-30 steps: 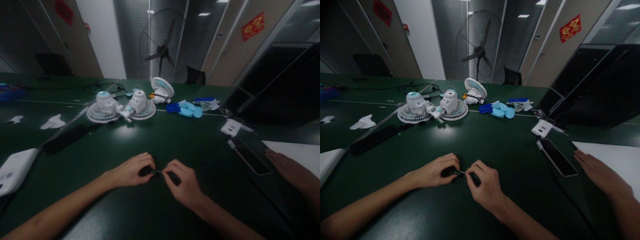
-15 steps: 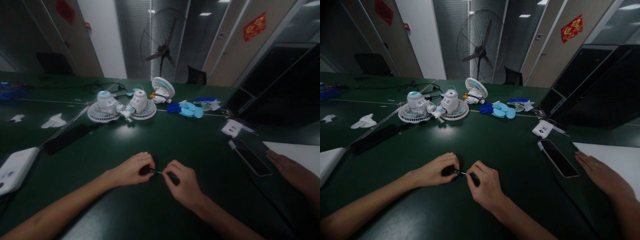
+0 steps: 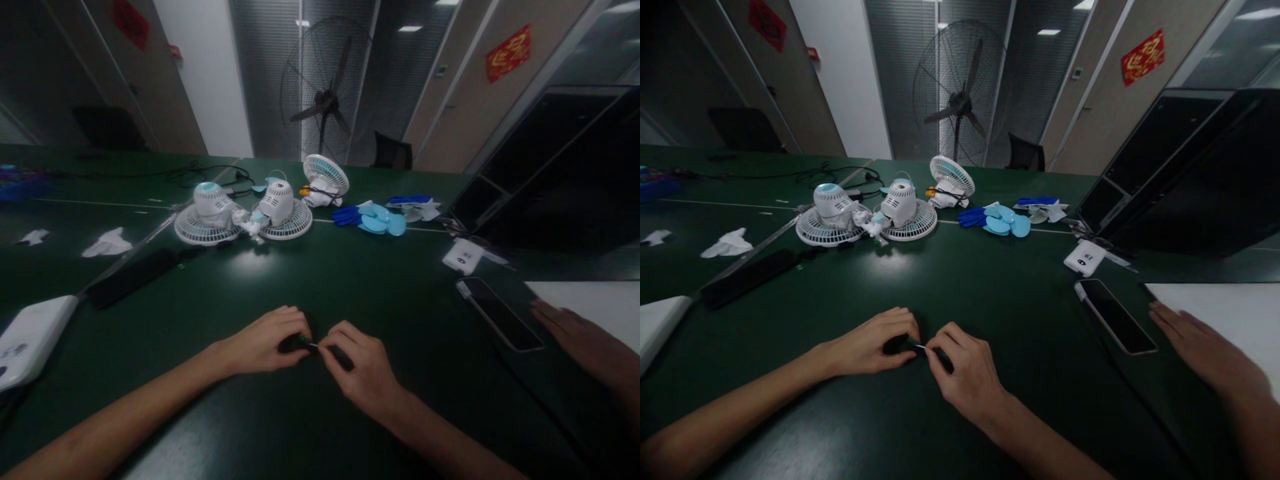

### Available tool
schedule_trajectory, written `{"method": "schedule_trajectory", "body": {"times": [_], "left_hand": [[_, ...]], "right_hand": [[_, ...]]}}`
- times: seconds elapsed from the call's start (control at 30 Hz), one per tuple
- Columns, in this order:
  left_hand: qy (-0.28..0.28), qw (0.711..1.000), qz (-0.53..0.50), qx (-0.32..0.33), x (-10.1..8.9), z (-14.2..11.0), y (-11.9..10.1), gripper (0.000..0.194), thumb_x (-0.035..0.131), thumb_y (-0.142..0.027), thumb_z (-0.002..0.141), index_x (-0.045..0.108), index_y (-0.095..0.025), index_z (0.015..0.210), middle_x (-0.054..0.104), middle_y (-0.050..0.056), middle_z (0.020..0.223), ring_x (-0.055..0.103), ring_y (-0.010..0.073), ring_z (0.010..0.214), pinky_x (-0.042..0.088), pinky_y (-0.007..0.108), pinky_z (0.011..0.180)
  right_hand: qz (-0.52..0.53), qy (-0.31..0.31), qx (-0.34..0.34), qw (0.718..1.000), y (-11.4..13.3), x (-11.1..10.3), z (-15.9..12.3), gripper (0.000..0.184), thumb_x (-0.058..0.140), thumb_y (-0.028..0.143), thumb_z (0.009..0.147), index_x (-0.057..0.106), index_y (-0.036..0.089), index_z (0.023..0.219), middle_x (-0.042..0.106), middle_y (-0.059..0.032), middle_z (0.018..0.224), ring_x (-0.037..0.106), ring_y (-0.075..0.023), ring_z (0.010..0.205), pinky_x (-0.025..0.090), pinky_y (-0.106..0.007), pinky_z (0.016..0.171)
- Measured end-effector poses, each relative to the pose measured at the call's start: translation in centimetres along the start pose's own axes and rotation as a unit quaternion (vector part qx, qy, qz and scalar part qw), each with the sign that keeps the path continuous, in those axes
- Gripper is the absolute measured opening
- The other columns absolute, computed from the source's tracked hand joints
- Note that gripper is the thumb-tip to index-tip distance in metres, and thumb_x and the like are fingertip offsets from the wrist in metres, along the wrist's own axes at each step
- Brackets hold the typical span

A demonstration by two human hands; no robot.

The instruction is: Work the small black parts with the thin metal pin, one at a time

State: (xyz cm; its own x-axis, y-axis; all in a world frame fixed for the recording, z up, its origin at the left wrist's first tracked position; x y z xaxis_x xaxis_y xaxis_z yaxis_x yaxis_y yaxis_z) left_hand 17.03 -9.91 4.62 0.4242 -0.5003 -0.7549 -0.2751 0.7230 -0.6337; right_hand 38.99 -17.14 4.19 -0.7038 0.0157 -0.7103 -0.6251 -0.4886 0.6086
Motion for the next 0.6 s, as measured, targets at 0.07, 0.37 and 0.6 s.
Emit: {"method": "schedule_trajectory", "body": {"times": [0.07, 0.37, 0.6], "left_hand": [[0.000, 1.000, -0.003, -0.002, 0.0, 0.0, 0.0, 0.011, 0.065, -0.028, 0.100, 0.064, -0.022, 0.108, 0.066, 0.005, 0.101, 0.060, 0.0219, 0.095, 0.046, 0.036, 0.091], [-0.035, 0.997, 0.019, -0.061, -0.4, 0.1, 0.1, 0.038, 0.076, -0.036, 0.091, 0.062, -0.023, 0.125, 0.066, 0.009, 0.121, 0.060, 0.0284, 0.112, 0.046, 0.045, 0.103], [0.031, 0.998, 0.056, 0.019, 0.0, 0.0, -0.7, 0.062, 0.072, -0.039, 0.096, 0.050, -0.030, 0.153, 0.056, 0.011, 0.154, 0.051, 0.0348, 0.141, 0.040, 0.053, 0.116]], "right_hand": [[0.003, -0.008, 0.000, 1.000, 0.0, -0.1, 0.0, 0.016, 0.056, 0.020, 0.104, 0.072, 0.022, 0.100, 0.071, -0.0046, 0.096, 0.069, -0.0167, 0.080, 0.055, -0.028, 0.071], [0.013, -0.060, 0.059, 0.996, -0.6, -0.6, -0.1, 0.015, 0.059, 0.019, 0.101, 0.073, 0.023, 0.099, 0.070, -0.0054, 0.099, 0.070, -0.0201, 0.084, 0.057, -0.033, 0.073], [0.078, -0.149, 0.128, 0.977, -1.6, -1.3, 0.1, 0.014, 0.060, 0.030, 0.103, 0.071, 0.023, 0.097, 0.070, -0.0064, 0.098, 0.069, -0.0223, 0.086, 0.056, -0.035, 0.073]]}}
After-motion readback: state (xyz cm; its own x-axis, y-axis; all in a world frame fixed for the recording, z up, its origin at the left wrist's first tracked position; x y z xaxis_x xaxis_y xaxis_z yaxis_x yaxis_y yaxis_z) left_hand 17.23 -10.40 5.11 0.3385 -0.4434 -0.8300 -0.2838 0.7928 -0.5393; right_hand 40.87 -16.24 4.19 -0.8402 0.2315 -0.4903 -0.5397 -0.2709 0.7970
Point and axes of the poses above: each hand's wrist, its own z-axis towards the middle knuckle, its own x-axis out of the palm, y = z × x, the point moved 2 cm from there along z, towards the middle knuckle
